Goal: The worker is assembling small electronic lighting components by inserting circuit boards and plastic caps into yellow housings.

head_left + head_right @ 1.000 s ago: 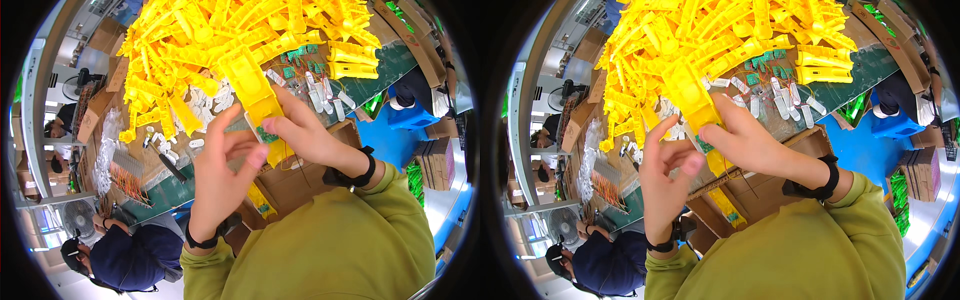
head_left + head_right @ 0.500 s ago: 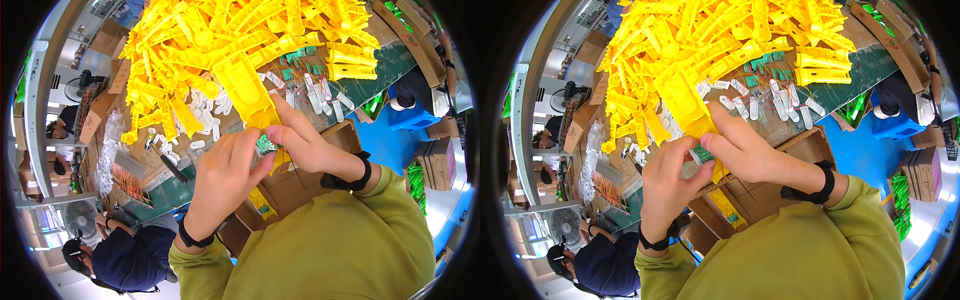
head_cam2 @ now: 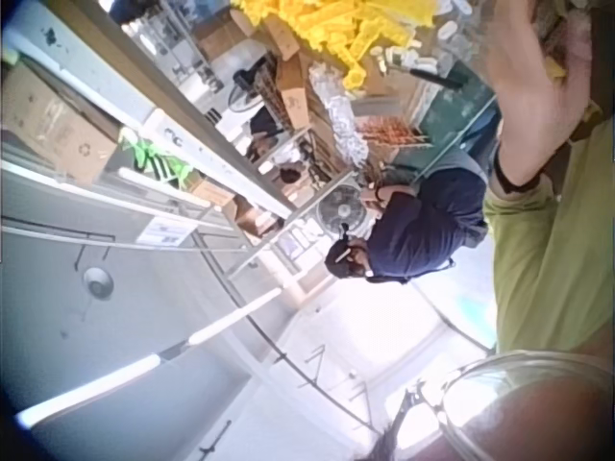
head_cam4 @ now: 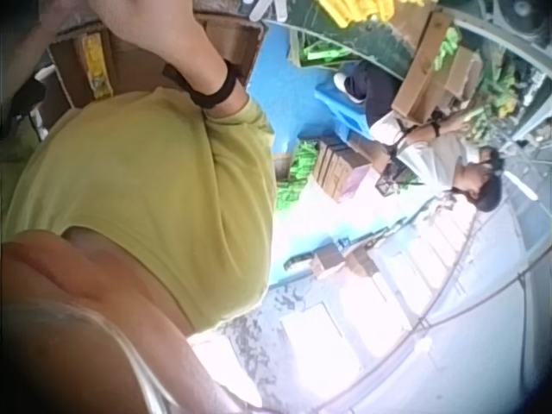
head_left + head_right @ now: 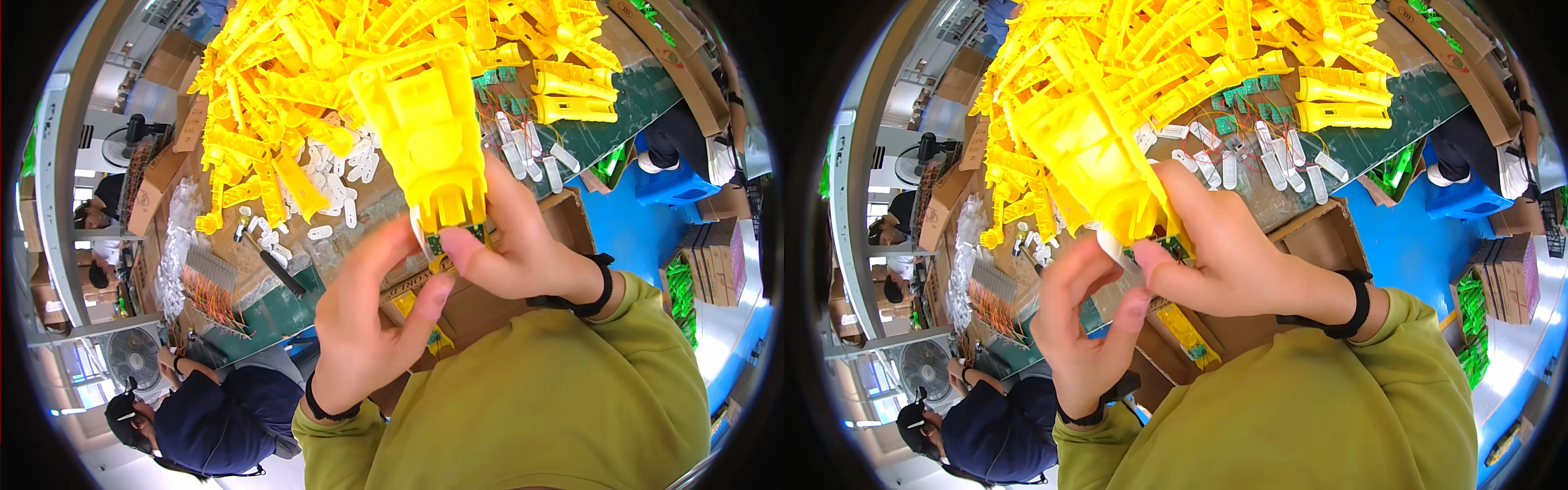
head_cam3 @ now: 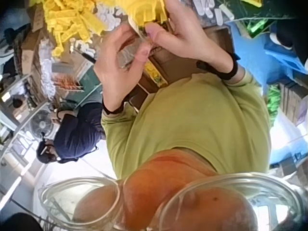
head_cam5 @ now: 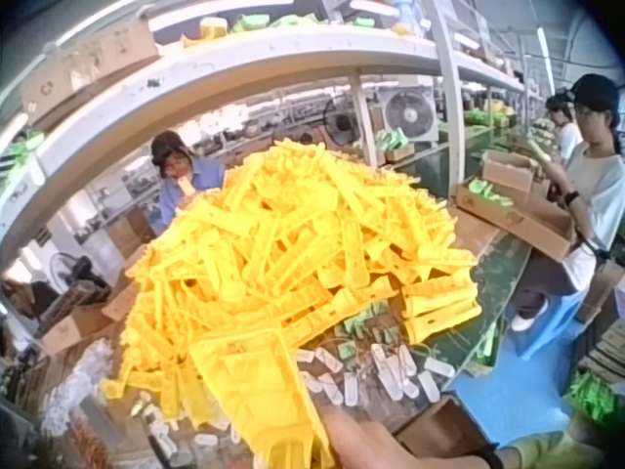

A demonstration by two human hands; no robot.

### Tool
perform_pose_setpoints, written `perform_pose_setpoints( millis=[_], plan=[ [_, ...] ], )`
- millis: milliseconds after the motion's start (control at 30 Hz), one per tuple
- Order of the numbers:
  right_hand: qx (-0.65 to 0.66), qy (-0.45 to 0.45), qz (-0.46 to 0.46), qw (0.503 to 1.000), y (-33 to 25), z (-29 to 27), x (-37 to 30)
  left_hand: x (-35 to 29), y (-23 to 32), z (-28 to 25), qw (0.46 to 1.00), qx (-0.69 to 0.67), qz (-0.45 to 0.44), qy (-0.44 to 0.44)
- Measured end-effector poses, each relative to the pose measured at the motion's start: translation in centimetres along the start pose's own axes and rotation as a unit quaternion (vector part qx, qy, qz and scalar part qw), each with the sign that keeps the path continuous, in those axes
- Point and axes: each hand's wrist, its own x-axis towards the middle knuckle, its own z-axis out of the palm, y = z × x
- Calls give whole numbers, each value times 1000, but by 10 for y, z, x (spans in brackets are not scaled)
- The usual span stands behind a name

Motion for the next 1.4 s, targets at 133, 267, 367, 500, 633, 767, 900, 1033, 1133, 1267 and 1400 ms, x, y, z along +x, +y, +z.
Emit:
perform_pose_setpoints(
  millis=[133,267,367,500,633,767,900,1033,1133,1267,1400],
  plan=[
    [-41,5,-73,996,-1,4,-5,-3,6,-3,1000,7,-30,6],
    [-123,32,-142,982,-7,4,-5,-2,27,-6,994,73,-76,-3],
    [-142,0,-178,974,-8,4,-3,-1,29,-9,994,73,-85,-4],
    [-154,34,-179,971,-9,7,-3,0,19,-8,996,51,-70,-6],
    [-28,-2,-36,999,1,8,0,1,1,-4,991,-62,-116,3],
    [146,-111,92,979,-12,-3,6,-10,-8,-6,989,-71,-125,22],
    [242,-162,113,950,-7,-1,2,-11,2,-6,990,136,-18,28],
    [289,-124,72,947,-2,3,4,-12,0,-7,991,124,-35,16],
    [275,-92,35,956,-2,-5,7,-3,-13,1,1000,-20,-13,5],
    [288,-58,19,956,-9,-4,13,-30,-29,35,937,-305,-117,-120],
    [285,-44,11,958,-6,-18,13,-40,-40,49,835,-455,-185,-249]
  ],
)
